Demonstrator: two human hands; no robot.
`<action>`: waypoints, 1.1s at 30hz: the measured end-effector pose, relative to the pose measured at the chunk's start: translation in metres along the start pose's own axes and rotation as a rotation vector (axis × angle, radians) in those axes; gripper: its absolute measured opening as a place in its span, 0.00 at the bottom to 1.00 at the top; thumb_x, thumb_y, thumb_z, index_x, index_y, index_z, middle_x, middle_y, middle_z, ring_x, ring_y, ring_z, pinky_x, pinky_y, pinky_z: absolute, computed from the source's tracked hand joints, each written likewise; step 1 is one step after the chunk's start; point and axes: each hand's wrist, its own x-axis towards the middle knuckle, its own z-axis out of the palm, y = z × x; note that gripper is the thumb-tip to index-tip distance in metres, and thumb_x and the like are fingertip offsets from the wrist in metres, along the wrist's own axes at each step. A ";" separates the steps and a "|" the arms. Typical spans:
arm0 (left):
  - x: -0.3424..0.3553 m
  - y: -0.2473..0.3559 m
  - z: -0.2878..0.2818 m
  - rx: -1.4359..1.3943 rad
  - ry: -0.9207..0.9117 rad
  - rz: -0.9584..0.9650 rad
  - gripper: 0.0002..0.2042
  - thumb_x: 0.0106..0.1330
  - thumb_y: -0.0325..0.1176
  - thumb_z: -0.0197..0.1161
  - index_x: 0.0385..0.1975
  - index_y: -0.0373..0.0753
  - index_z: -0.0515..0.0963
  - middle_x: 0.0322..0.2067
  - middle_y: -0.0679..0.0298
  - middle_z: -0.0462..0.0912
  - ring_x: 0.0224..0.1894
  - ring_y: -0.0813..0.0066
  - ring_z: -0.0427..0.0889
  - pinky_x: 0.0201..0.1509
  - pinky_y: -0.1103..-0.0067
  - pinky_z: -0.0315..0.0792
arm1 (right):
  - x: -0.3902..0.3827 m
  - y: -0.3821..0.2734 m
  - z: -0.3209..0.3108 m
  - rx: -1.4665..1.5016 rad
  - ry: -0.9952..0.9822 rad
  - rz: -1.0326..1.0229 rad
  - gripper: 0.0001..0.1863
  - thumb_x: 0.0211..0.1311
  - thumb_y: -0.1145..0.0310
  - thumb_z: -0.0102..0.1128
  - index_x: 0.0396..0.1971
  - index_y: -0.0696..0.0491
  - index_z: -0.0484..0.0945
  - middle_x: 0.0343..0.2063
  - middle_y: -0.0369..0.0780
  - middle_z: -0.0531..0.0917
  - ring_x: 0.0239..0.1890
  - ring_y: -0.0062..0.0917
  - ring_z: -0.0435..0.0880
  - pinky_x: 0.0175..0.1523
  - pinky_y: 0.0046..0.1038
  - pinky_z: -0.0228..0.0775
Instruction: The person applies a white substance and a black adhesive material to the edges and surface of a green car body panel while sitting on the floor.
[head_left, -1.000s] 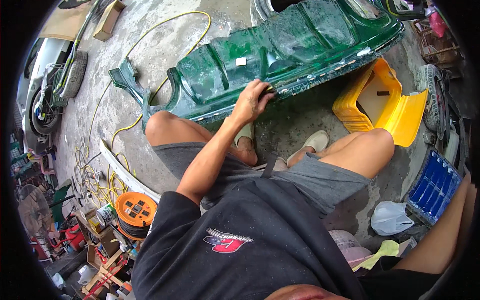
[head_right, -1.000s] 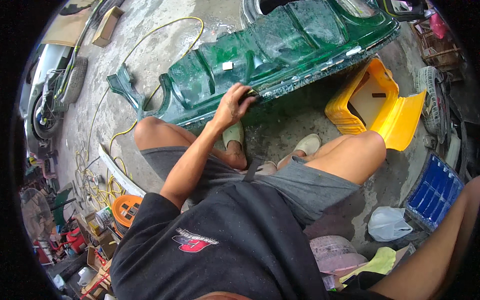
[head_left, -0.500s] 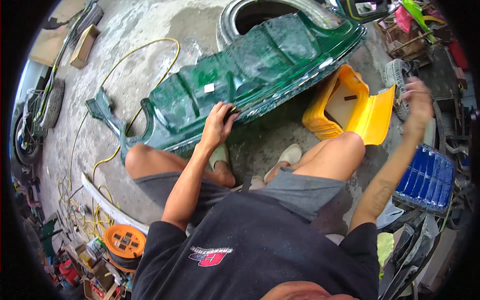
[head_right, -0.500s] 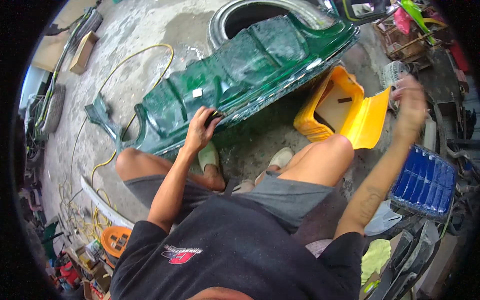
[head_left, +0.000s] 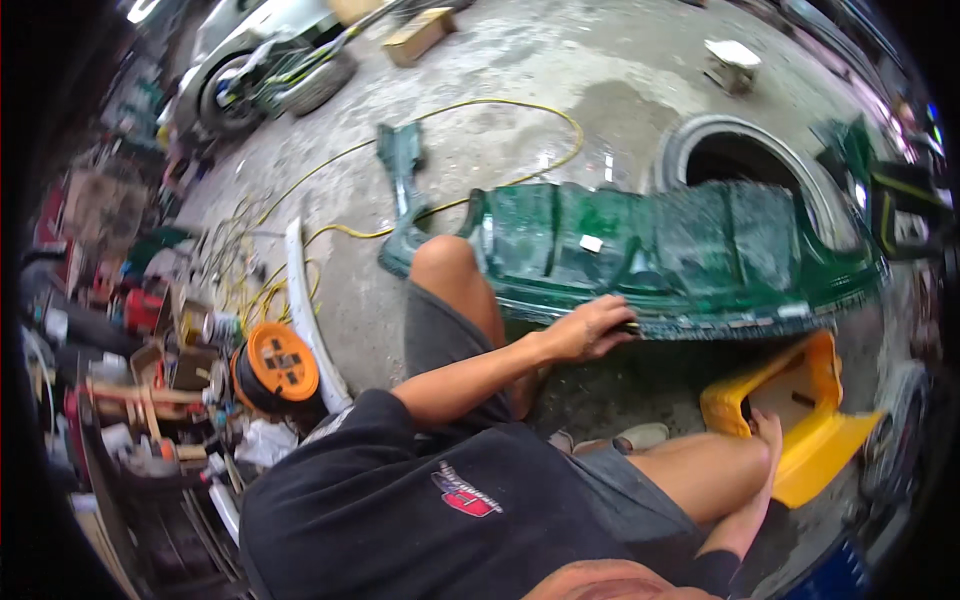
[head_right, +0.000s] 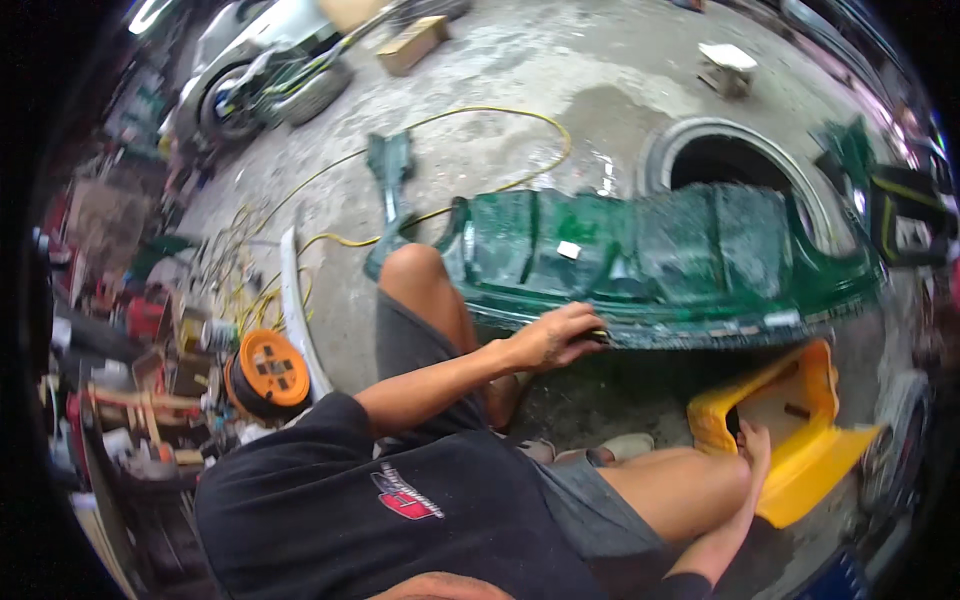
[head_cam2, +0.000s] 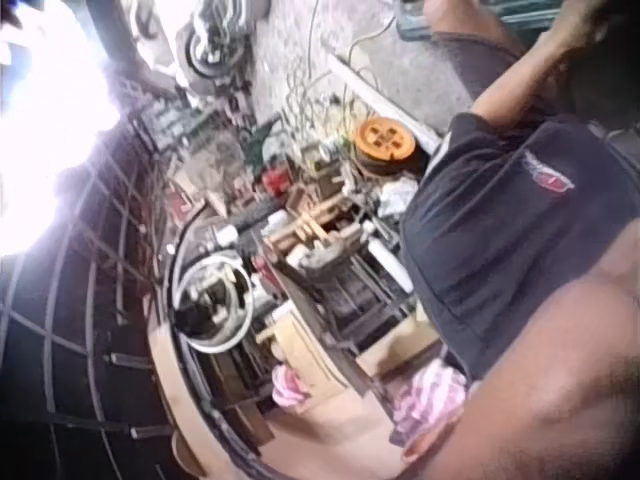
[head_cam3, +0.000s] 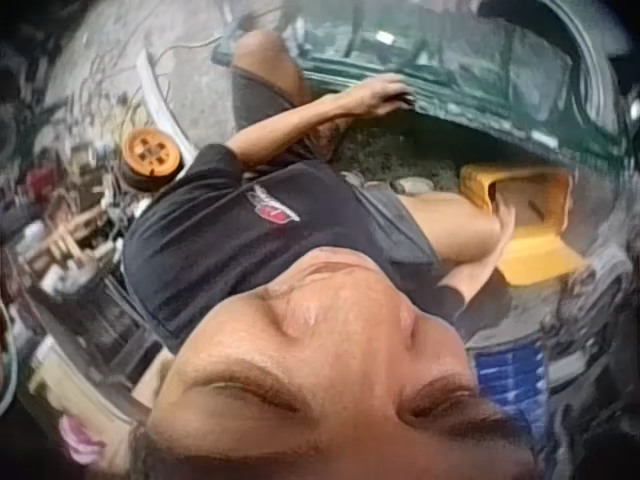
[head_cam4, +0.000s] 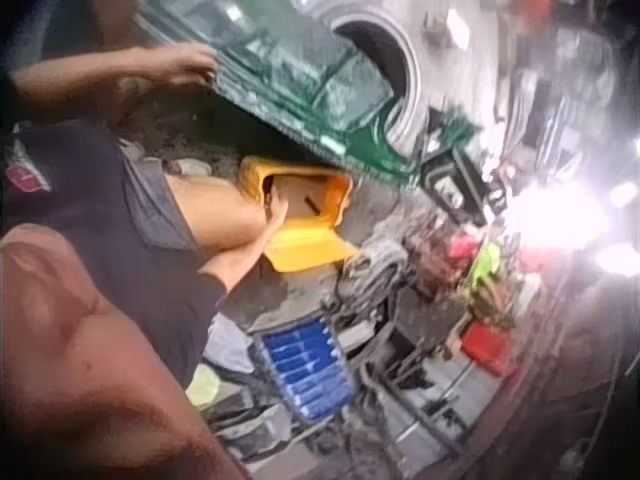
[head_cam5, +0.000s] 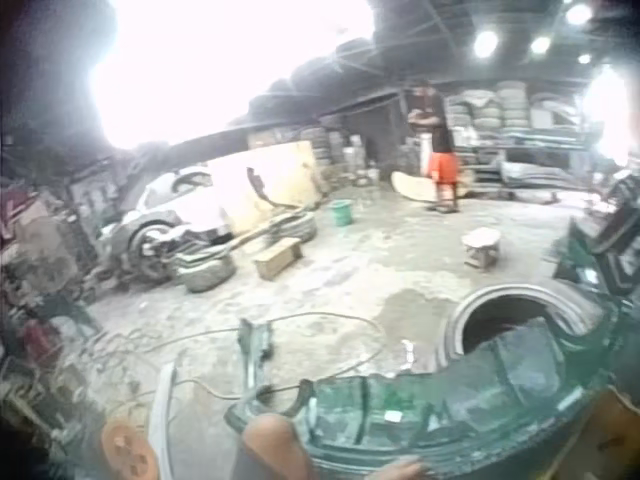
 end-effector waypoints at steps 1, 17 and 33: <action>-0.004 -0.006 0.003 -0.004 0.027 -0.016 0.13 0.60 0.27 0.68 0.44 0.34 0.77 0.37 0.54 0.77 0.42 0.52 0.78 0.45 0.67 0.73 | 0.007 -0.003 0.007 -0.163 -0.026 -0.032 0.19 0.67 0.57 0.60 0.42 0.61 0.81 0.26 0.43 0.83 0.28 0.27 0.80 0.31 0.30 0.75; -0.004 0.027 0.068 -0.138 -0.131 -0.283 0.15 0.63 0.33 0.68 0.44 0.31 0.78 0.34 0.53 0.77 0.35 0.56 0.79 0.39 0.70 0.73 | 0.025 0.010 0.059 -0.378 0.202 0.014 0.22 0.66 0.52 0.56 0.36 0.60 0.81 0.32 0.50 0.84 0.36 0.42 0.83 0.40 0.38 0.75; 0.019 -0.008 0.159 -0.664 -0.256 -0.717 0.20 0.67 0.47 0.64 0.47 0.36 0.81 0.33 0.66 0.83 0.35 0.81 0.78 0.40 0.78 0.72 | 0.020 -0.003 -0.023 1.264 -0.200 -0.090 0.12 0.68 0.60 0.57 0.30 0.52 0.81 0.30 0.41 0.86 0.33 0.29 0.84 0.41 0.29 0.77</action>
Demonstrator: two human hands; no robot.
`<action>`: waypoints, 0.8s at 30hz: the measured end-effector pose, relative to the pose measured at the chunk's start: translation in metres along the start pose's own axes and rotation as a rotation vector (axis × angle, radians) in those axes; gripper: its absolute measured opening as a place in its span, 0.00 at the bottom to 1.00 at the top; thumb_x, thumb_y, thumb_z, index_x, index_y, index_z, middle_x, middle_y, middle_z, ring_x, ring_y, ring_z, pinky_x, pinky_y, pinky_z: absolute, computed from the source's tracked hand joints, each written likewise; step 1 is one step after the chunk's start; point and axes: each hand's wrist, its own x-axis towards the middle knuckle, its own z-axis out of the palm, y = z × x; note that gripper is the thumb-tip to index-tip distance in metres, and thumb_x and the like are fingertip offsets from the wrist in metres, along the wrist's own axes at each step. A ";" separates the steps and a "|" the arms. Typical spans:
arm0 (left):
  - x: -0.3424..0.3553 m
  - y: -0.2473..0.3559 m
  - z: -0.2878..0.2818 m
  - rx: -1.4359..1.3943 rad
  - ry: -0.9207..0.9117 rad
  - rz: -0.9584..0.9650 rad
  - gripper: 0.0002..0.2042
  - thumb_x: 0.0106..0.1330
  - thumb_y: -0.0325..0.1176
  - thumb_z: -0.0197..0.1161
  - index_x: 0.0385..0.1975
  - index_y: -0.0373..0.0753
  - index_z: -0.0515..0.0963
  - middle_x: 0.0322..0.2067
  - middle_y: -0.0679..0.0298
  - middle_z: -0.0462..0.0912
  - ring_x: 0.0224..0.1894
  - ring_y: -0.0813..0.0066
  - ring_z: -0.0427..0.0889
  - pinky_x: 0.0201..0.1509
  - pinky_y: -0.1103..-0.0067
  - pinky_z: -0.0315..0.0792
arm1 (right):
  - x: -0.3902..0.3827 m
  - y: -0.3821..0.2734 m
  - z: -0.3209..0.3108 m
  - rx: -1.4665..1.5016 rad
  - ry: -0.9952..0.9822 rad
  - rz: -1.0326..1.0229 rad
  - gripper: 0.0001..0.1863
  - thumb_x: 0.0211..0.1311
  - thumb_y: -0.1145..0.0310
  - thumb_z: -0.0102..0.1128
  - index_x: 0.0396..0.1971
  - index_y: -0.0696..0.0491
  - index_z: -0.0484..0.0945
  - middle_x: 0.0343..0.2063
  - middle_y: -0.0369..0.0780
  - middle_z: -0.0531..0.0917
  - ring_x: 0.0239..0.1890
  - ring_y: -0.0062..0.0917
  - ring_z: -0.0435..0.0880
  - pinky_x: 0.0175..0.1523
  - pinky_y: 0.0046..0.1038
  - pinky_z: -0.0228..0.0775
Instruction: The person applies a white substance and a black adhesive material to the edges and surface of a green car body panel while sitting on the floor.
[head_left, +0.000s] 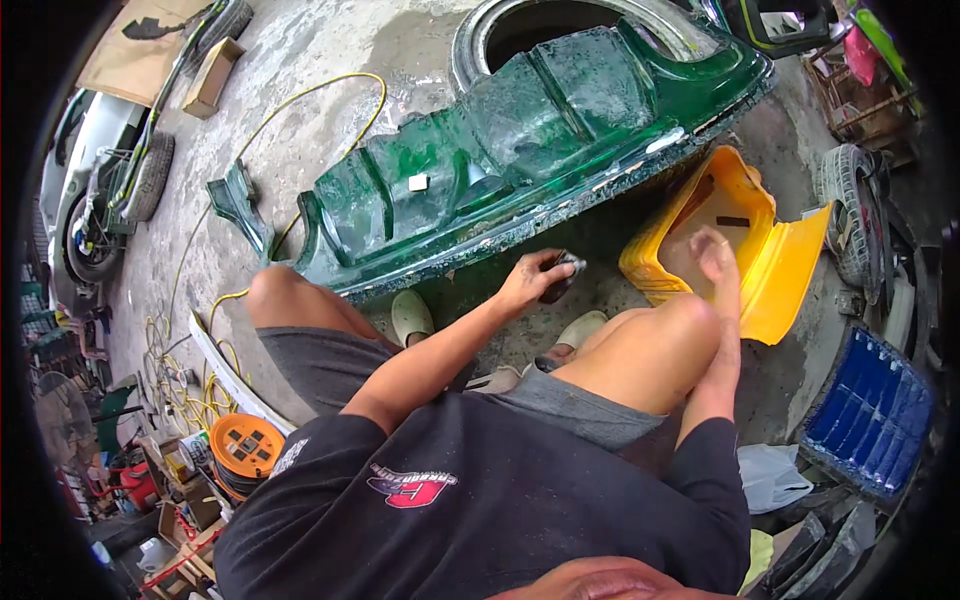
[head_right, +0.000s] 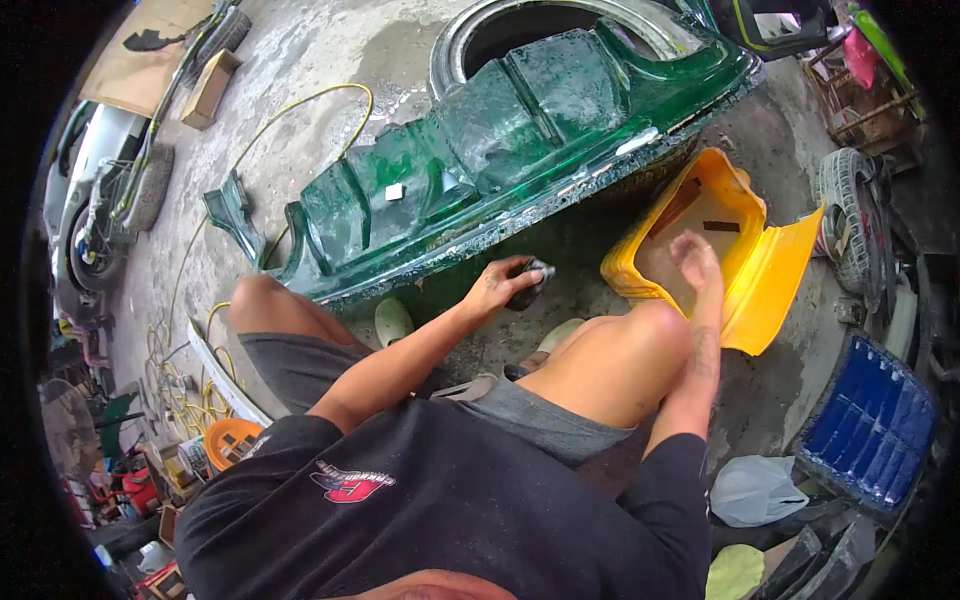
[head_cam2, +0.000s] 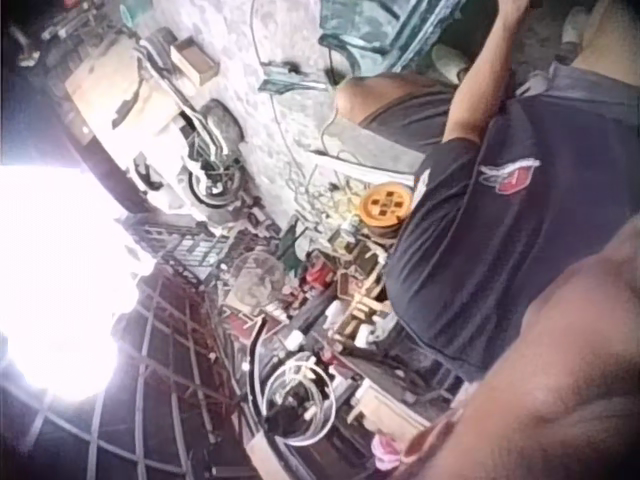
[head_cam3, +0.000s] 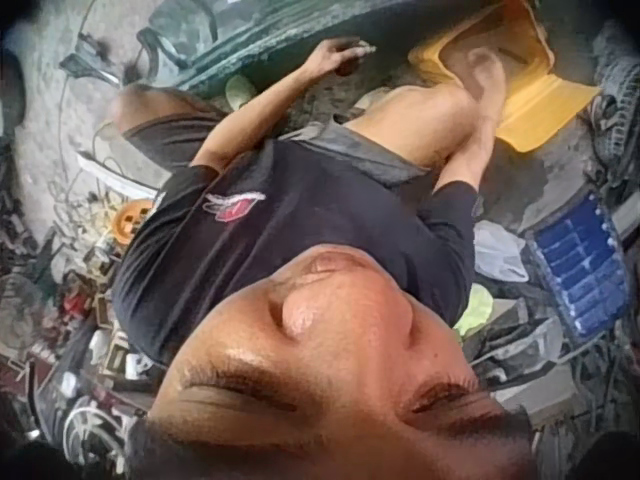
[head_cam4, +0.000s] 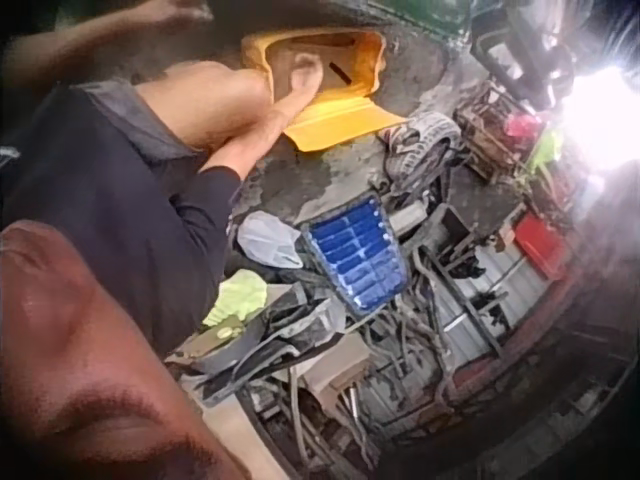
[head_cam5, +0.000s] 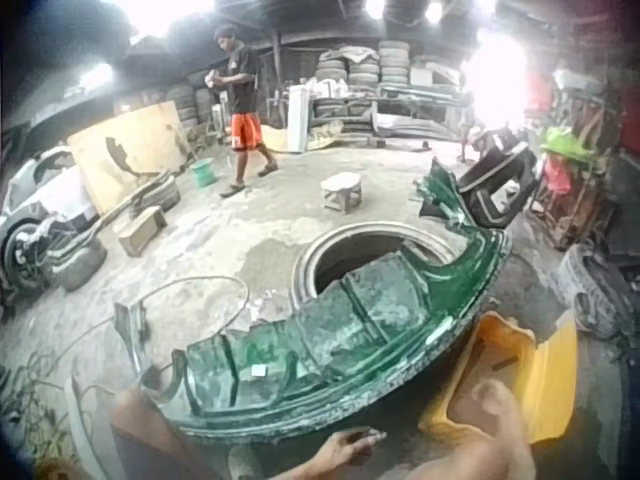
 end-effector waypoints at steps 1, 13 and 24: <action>0.006 -0.011 -0.007 -0.039 0.042 -0.055 0.21 0.67 0.46 0.65 0.50 0.34 0.80 0.36 0.65 0.82 0.37 0.81 0.77 0.41 0.79 0.71 | 0.001 -0.003 0.045 -0.072 -0.065 -0.016 0.12 0.68 0.62 0.57 0.29 0.53 0.81 0.30 0.41 0.85 0.33 0.29 0.84 0.42 0.28 0.77; 0.078 0.010 0.040 -1.047 -0.005 -0.264 0.12 0.66 0.36 0.66 0.45 0.37 0.81 0.39 0.62 0.85 0.40 0.72 0.83 0.45 0.73 0.77 | -0.059 0.010 0.311 -1.144 -0.022 0.121 0.29 0.65 0.44 0.62 0.45 0.59 0.81 0.36 0.41 0.85 0.37 0.24 0.86 0.41 0.27 0.81; -0.034 0.062 -0.124 0.635 0.375 0.719 0.13 0.63 0.30 0.66 0.45 0.32 0.75 0.37 0.48 0.76 0.40 0.47 0.77 0.42 0.63 0.73 | 0.025 0.082 0.327 -0.147 0.442 -0.639 0.54 0.65 0.30 0.48 0.75 0.55 0.43 0.75 0.46 0.52 0.75 0.35 0.54 0.76 0.43 0.42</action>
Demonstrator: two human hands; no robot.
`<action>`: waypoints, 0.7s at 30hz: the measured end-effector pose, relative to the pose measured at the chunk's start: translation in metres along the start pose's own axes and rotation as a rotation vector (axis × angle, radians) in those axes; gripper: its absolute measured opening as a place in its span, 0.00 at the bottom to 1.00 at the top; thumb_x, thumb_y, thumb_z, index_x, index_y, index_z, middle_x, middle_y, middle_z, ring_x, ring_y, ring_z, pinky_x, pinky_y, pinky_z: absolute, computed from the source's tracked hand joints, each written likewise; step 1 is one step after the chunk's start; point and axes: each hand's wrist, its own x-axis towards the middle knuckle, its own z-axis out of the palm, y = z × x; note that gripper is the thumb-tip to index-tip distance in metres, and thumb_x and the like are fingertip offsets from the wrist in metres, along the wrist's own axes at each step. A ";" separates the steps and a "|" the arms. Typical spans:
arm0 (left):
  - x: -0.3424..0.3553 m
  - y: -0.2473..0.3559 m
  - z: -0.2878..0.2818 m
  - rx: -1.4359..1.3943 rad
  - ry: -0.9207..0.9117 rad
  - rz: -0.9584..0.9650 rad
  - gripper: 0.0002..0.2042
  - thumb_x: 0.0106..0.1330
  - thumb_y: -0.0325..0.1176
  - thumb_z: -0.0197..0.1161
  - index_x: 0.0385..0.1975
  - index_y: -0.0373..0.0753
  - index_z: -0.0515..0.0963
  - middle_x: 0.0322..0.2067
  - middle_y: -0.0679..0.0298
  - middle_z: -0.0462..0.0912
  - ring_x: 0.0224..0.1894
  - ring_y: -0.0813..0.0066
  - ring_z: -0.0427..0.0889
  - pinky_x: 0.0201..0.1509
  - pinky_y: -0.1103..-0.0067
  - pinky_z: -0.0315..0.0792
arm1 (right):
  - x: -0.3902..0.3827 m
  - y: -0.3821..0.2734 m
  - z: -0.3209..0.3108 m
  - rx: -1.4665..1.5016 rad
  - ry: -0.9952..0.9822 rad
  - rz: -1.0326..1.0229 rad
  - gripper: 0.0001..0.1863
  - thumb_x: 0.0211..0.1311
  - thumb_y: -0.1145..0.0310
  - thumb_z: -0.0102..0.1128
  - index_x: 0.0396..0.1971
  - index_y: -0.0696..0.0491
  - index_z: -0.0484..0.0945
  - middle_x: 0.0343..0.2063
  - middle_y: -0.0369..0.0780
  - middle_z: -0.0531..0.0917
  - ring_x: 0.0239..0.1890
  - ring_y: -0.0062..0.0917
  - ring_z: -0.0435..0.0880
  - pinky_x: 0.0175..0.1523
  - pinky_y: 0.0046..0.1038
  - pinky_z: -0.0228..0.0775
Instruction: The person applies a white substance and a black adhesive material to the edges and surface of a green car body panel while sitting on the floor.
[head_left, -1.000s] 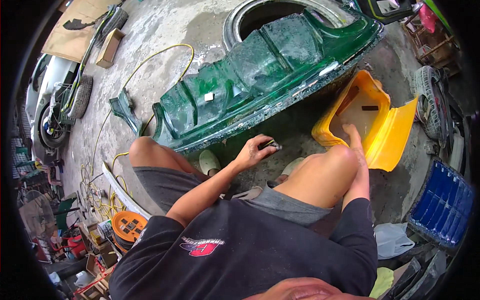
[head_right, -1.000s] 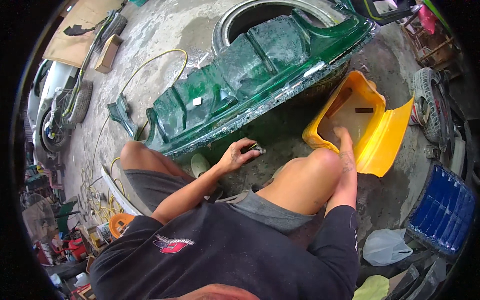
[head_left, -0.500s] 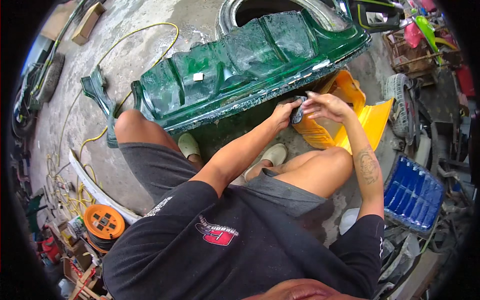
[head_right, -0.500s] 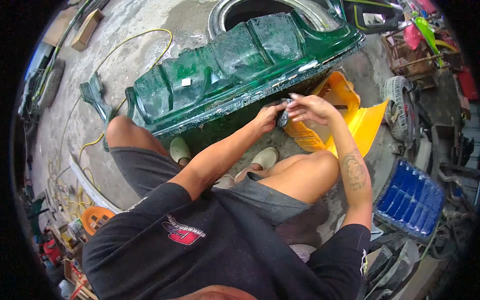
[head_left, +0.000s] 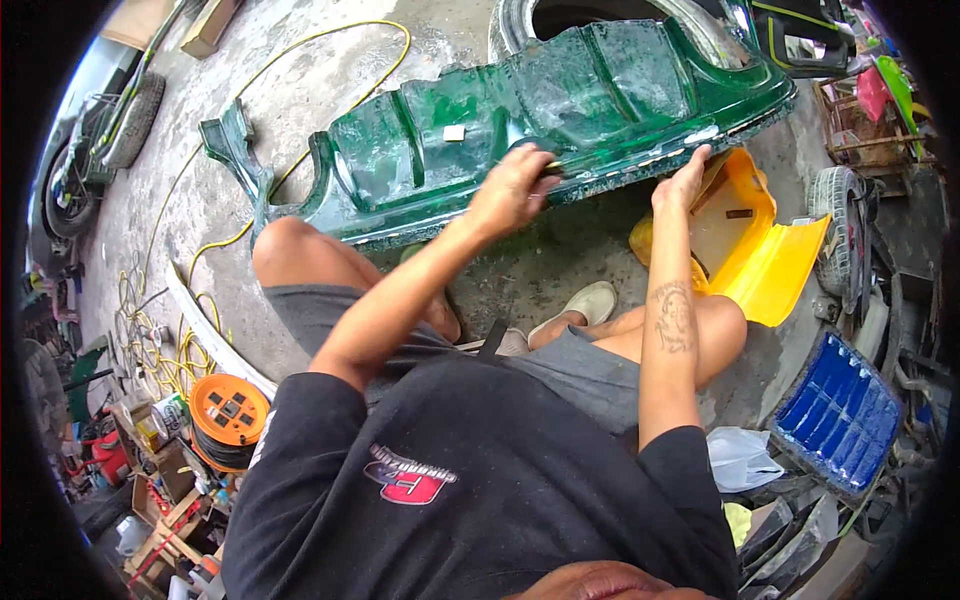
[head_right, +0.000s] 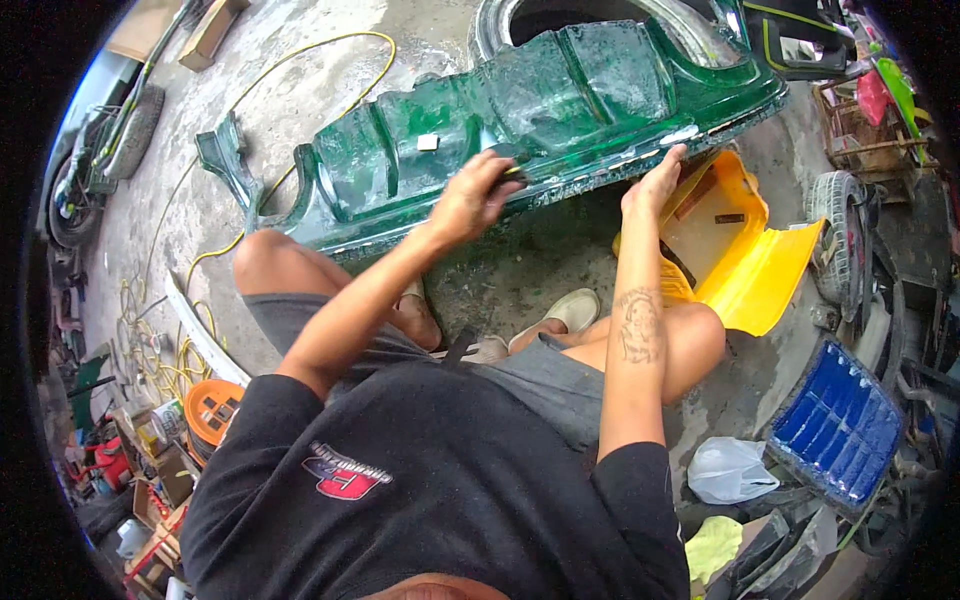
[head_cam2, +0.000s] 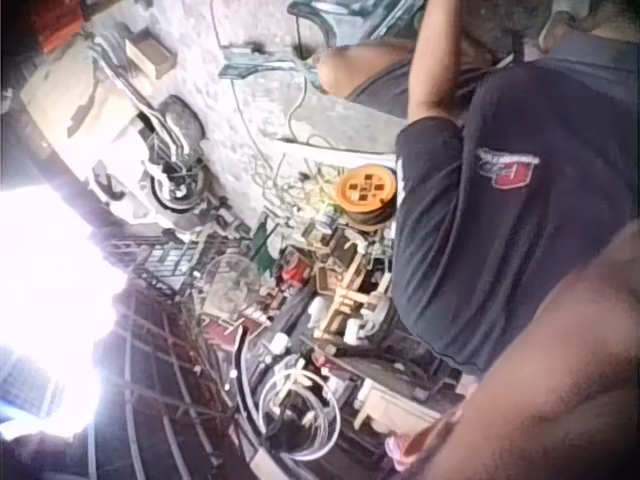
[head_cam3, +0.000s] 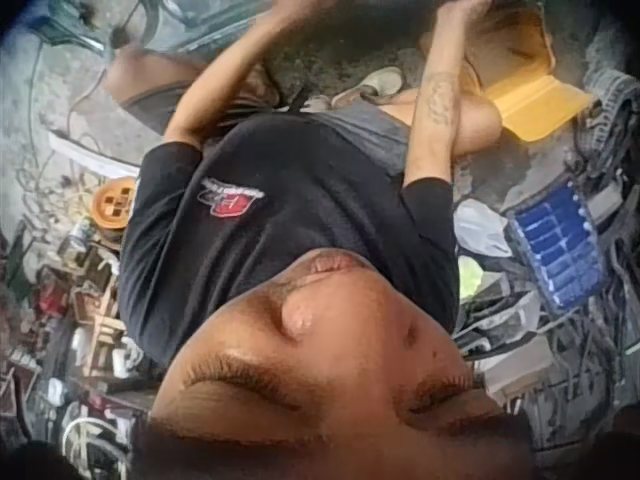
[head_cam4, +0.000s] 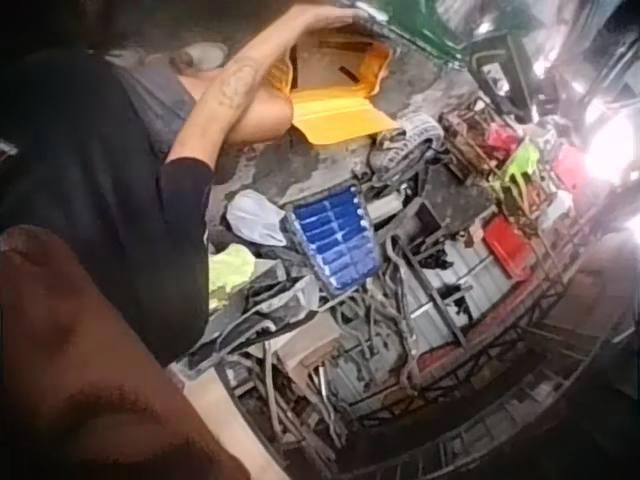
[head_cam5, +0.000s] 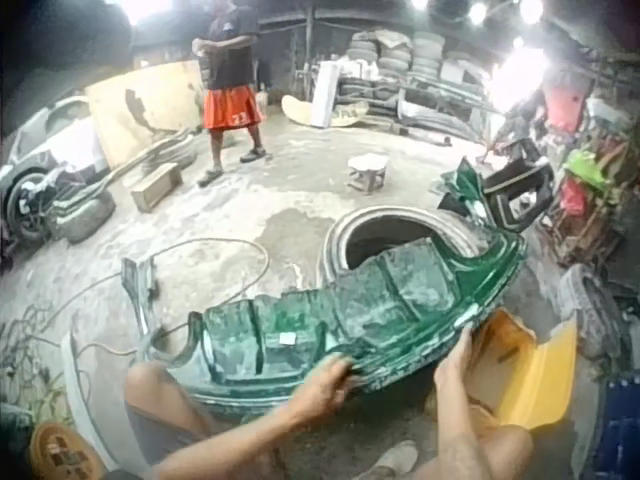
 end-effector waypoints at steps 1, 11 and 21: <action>-0.008 -0.018 -0.015 0.106 -0.001 0.044 0.14 0.63 0.29 0.66 0.46 0.33 0.75 0.37 0.49 0.76 0.38 0.48 0.78 0.42 0.64 0.74 | -0.005 0.001 0.014 0.026 0.105 0.009 0.51 0.68 0.35 0.47 0.75 0.57 0.43 0.73 0.48 0.55 0.73 0.38 0.58 0.75 0.43 0.50; 0.044 -0.023 0.034 0.072 -0.289 0.258 0.13 0.63 0.27 0.63 0.46 0.34 0.73 0.39 0.50 0.75 0.42 0.46 0.77 0.43 0.62 0.74 | -0.006 0.028 0.030 0.274 0.212 -0.169 0.35 0.76 0.48 0.43 0.65 0.66 0.61 0.63 0.53 0.70 0.59 0.38 0.75 0.62 0.35 0.68; 0.045 -0.020 0.056 -0.009 -0.254 0.072 0.13 0.64 0.26 0.64 0.47 0.32 0.75 0.42 0.48 0.77 0.48 0.48 0.79 0.50 0.66 0.75 | -0.012 0.013 0.030 0.348 0.241 -0.148 0.29 0.77 0.51 0.45 0.59 0.64 0.68 0.56 0.47 0.77 0.53 0.31 0.78 0.57 0.31 0.71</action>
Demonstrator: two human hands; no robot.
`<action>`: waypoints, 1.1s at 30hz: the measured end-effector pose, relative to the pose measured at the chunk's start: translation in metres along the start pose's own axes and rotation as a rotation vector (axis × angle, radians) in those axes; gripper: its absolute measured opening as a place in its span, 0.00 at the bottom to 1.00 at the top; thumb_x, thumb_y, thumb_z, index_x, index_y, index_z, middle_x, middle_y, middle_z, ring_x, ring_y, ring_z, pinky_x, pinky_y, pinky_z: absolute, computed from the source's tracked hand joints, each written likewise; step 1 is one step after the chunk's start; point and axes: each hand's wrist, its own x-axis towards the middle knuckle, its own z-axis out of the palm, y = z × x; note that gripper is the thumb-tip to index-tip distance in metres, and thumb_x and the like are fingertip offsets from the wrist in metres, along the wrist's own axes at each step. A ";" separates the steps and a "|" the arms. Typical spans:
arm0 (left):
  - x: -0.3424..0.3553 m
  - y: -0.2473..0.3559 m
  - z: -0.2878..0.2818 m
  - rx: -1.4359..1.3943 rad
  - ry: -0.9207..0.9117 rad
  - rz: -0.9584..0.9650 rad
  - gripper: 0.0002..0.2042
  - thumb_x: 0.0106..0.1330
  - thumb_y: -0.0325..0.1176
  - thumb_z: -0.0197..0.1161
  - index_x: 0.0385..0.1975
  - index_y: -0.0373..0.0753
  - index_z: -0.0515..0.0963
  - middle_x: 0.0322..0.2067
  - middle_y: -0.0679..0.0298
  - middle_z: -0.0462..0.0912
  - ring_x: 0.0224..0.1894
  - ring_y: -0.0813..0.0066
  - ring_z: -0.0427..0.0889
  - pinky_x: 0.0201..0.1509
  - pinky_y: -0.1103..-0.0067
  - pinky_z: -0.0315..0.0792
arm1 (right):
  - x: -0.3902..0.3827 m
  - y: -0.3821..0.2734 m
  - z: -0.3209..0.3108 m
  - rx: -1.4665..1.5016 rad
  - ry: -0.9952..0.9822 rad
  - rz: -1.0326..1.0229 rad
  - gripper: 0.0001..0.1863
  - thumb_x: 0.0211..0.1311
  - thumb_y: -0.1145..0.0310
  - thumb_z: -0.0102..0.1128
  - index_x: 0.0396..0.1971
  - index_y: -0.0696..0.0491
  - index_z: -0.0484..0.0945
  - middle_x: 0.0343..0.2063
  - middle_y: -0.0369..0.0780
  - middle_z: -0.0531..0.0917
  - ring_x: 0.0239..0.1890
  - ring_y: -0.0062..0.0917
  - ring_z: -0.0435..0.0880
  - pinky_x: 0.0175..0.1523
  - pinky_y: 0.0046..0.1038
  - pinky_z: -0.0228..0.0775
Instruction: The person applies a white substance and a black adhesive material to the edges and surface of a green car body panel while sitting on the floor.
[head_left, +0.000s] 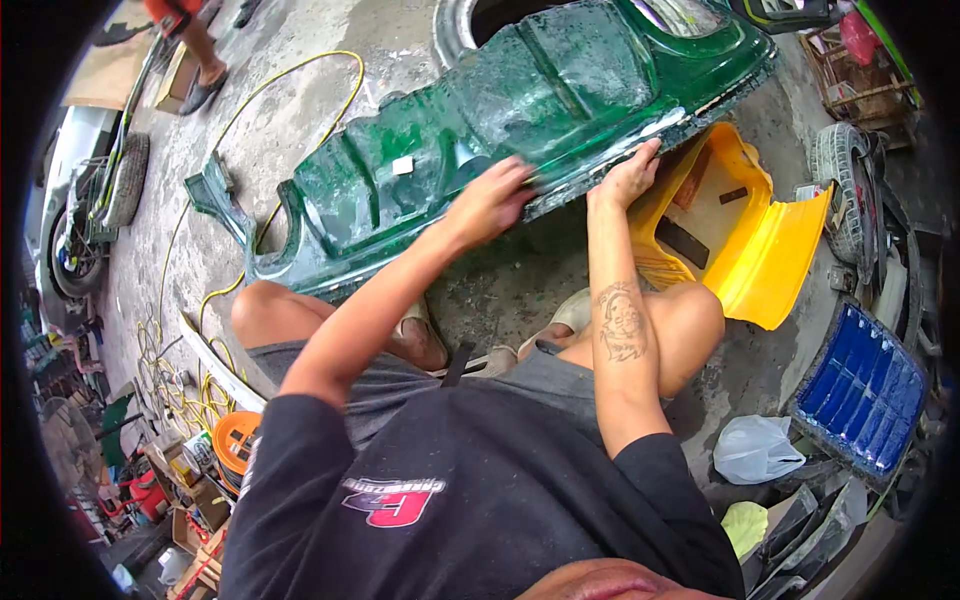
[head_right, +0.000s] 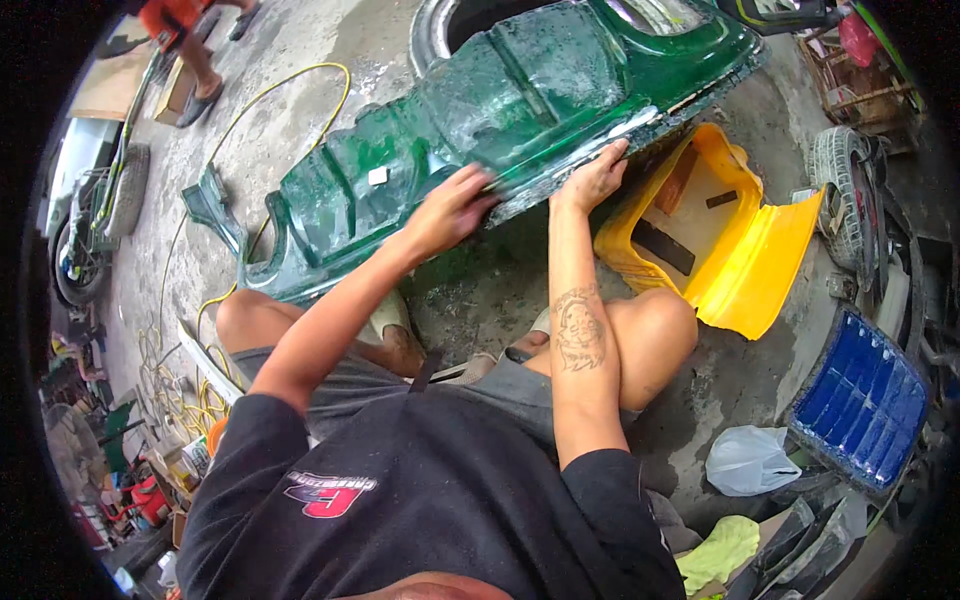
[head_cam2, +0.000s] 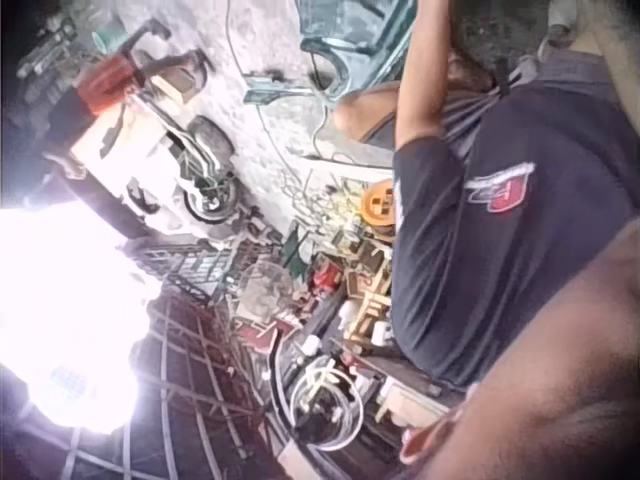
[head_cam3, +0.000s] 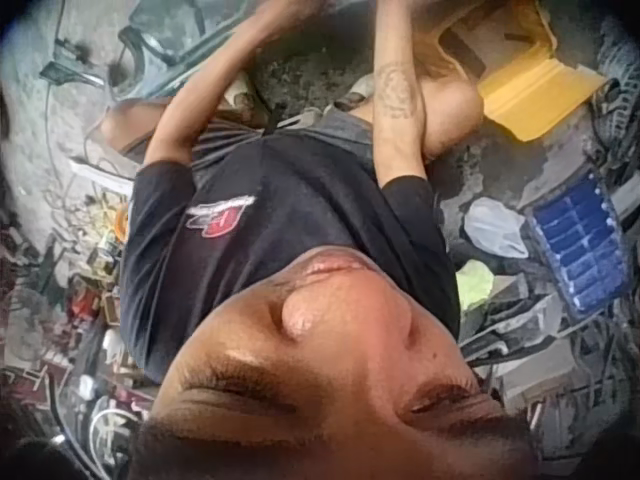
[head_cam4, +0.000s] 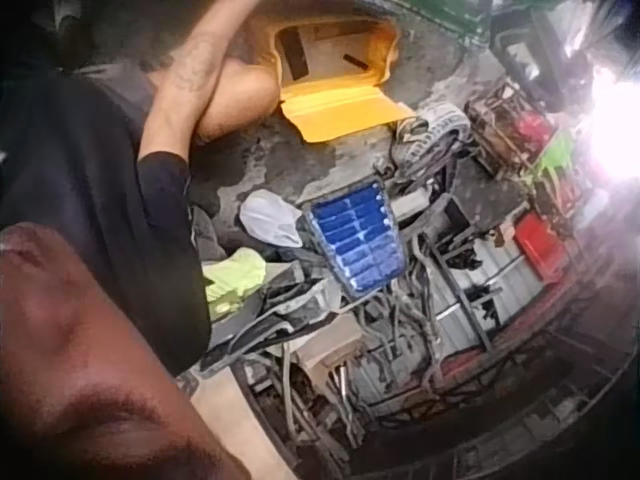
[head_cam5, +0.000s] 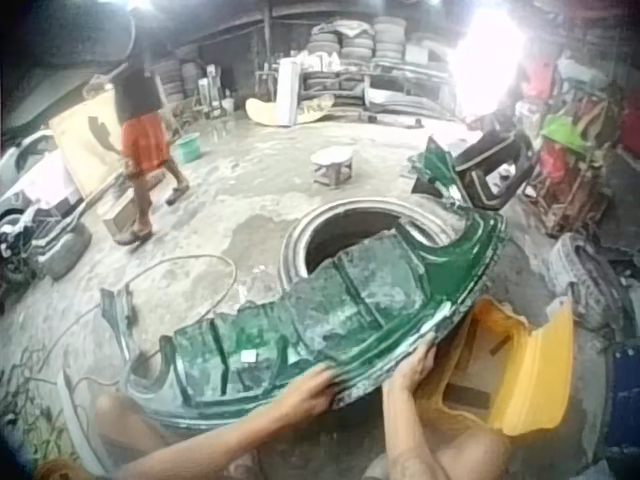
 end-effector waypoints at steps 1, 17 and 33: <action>-0.029 -0.008 -0.021 0.028 -0.064 -0.068 0.13 0.64 0.25 0.64 0.47 0.33 0.75 0.41 0.49 0.76 0.46 0.48 0.79 0.48 0.66 0.75 | 0.000 0.002 0.000 -0.003 -0.007 -0.008 0.29 0.77 0.51 0.45 0.60 0.64 0.69 0.56 0.46 0.77 0.53 0.31 0.78 0.57 0.31 0.71; 0.019 0.002 0.010 -0.079 -0.026 -0.031 0.12 0.64 0.26 0.63 0.46 0.31 0.75 0.38 0.47 0.74 0.43 0.46 0.77 0.47 0.64 0.73 | 0.005 0.004 -0.005 0.054 0.010 -0.011 0.31 0.77 0.50 0.44 0.63 0.63 0.68 0.58 0.45 0.76 0.56 0.30 0.76 0.62 0.31 0.66; -0.020 0.005 -0.011 0.120 -0.046 -0.007 0.12 0.62 0.26 0.62 0.44 0.33 0.74 0.37 0.50 0.74 0.42 0.47 0.77 0.44 0.63 0.73 | 0.009 0.006 -0.006 0.027 0.054 0.025 0.26 0.77 0.51 0.46 0.53 0.63 0.73 0.48 0.44 0.81 0.46 0.29 0.81 0.52 0.31 0.73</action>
